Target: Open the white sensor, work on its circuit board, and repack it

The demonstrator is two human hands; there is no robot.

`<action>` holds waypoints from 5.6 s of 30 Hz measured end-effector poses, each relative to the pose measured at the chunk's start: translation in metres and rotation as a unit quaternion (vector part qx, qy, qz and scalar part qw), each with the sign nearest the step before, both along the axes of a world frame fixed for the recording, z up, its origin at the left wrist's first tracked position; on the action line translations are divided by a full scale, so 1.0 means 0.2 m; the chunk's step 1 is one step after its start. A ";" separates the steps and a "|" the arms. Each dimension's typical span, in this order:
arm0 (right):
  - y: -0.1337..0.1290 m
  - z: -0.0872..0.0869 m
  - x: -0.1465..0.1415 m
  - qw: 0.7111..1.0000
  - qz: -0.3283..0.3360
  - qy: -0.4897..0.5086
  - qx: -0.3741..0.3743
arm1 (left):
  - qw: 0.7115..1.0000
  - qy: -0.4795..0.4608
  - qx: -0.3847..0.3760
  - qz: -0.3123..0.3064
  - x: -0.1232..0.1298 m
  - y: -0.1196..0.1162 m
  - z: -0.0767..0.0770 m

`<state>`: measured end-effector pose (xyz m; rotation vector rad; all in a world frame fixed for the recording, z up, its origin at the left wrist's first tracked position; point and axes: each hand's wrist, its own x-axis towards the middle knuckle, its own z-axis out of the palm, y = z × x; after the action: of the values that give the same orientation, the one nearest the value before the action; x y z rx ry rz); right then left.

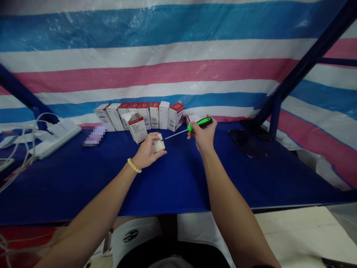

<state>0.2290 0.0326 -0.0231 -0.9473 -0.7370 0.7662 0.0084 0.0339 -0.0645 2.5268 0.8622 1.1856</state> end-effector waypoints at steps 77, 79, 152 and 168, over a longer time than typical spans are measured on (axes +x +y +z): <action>0.00 -0.01 -0.01 0.998 0.059 0.018 -0.028 | 0.998 -0.045 -0.008 0.036 0.04 -0.07 0.12; 0.00 -0.01 -0.01 0.998 0.055 0.022 -0.026 | 0.997 -0.060 -0.011 0.038 0.04 -0.08 0.12; 0.01 0.01 0.03 0.999 -0.016 0.040 -0.023 | 0.951 0.270 -0.126 0.080 -0.10 0.01 0.08; -0.02 -0.03 -0.01 0.998 -0.002 -0.047 0.048 | 0.975 0.169 -0.103 0.099 -0.07 -0.03 0.12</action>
<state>0.2272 0.0290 -0.0285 -0.9020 -0.8474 0.6809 -0.0047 0.0279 -0.0412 2.5512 1.2701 0.6730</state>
